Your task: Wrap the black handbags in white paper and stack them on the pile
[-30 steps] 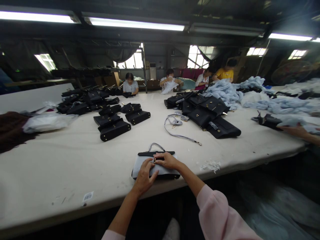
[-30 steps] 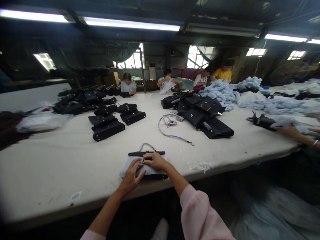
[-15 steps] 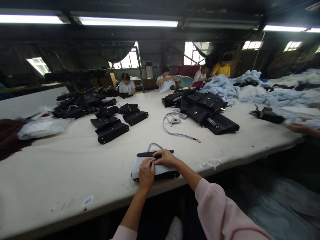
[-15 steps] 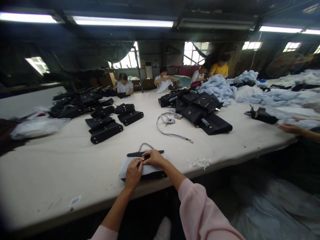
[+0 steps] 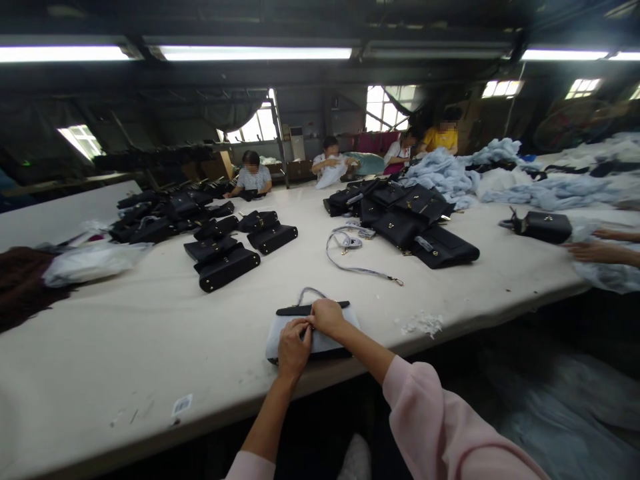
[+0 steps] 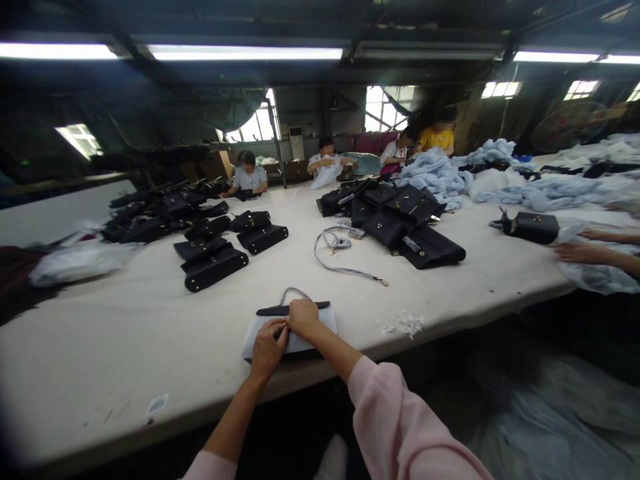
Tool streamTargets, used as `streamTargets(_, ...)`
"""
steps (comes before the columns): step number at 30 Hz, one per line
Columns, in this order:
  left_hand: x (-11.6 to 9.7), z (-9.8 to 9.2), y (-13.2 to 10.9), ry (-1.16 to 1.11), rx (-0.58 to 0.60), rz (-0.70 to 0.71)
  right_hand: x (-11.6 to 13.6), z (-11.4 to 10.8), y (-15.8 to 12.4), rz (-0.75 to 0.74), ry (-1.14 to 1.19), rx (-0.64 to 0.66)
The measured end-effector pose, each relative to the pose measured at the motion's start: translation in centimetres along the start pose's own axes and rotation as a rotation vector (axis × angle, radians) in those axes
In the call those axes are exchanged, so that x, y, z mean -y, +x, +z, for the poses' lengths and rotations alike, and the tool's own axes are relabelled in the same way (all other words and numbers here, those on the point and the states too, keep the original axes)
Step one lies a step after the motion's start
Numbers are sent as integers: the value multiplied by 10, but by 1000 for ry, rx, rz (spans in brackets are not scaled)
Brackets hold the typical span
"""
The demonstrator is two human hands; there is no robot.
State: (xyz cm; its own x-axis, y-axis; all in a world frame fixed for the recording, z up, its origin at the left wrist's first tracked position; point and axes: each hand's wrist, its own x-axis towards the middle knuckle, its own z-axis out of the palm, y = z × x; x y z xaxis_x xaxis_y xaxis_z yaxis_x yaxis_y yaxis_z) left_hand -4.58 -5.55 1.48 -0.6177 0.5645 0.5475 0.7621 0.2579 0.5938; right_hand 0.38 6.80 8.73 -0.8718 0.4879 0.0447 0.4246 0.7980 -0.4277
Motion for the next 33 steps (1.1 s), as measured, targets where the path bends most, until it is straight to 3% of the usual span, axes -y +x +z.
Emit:
streamTargets(12, 6, -1, -5, -71, -31, -56, 35, -1, -15, 65, -161, 37)
streamTargets(25, -1, -5, -1, -91, 7, -151, 34, -4, -5, 76, -140, 86)
streamTargets(30, 2, -6, 0, -105, 13, -147, 36, 1, -7, 3, -141, 82)
streamTargets(33, 3, -6, 1, -122, 24, -124, 25, 4, -9, -98, -130, 62)
